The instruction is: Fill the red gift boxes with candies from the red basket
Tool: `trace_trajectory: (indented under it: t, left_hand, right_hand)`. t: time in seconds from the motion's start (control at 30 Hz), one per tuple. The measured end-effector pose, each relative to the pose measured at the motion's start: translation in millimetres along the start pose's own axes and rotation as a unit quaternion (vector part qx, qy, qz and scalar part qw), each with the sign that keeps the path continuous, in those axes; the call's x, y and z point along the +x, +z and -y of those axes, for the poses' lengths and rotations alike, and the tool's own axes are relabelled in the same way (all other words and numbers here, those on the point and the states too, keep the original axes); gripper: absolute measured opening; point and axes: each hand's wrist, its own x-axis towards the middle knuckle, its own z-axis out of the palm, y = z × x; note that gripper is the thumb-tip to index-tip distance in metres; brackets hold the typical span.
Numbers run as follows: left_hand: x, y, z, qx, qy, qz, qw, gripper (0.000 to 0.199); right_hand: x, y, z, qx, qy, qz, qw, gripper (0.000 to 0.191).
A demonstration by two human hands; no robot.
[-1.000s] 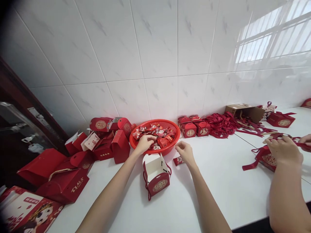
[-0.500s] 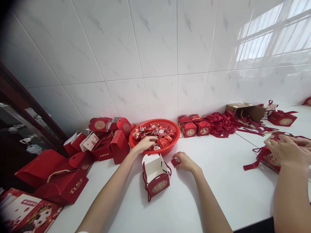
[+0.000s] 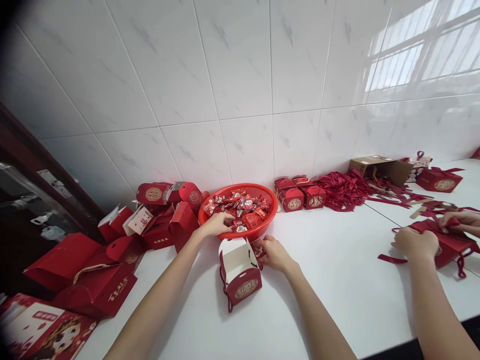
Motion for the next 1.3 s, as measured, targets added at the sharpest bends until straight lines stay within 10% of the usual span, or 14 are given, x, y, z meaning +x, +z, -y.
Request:
trace_trajectory:
  t: [0.3,0.53,0.73,1.07,1.3]
  left_hand:
    - [1,8.0,0,-0.106,0.023,-0.052,0.993,0.021]
    - [-6,3.4,-2,-0.235,0.040,-0.106,0.965,0.024]
    - [-8,1.8,0,-0.301,0.048,-0.141,0.942,0.032]
    - [-13,-0.3,1,-0.334,0.053,-0.119,0.934,0.050]
    - [-21,7.1,-17,-0.359,0.043,-0.089,0.928,0.050]
  right_hand:
    - [3,10,6,-0.045,0.045,-0.039,0.997,0.022]
    - [4,-1,-10,0.150,0.030,-0.046,0.987,0.019]
    - [-9,-31,-21,0.443,0.020,-0.017,0.896,0.038]
    - [-15,-48,-32,0.607,0.099,-0.136,0.777,0.048]
    - [-12,-48,-15,0.649,0.005,-0.166,0.743,0.041]
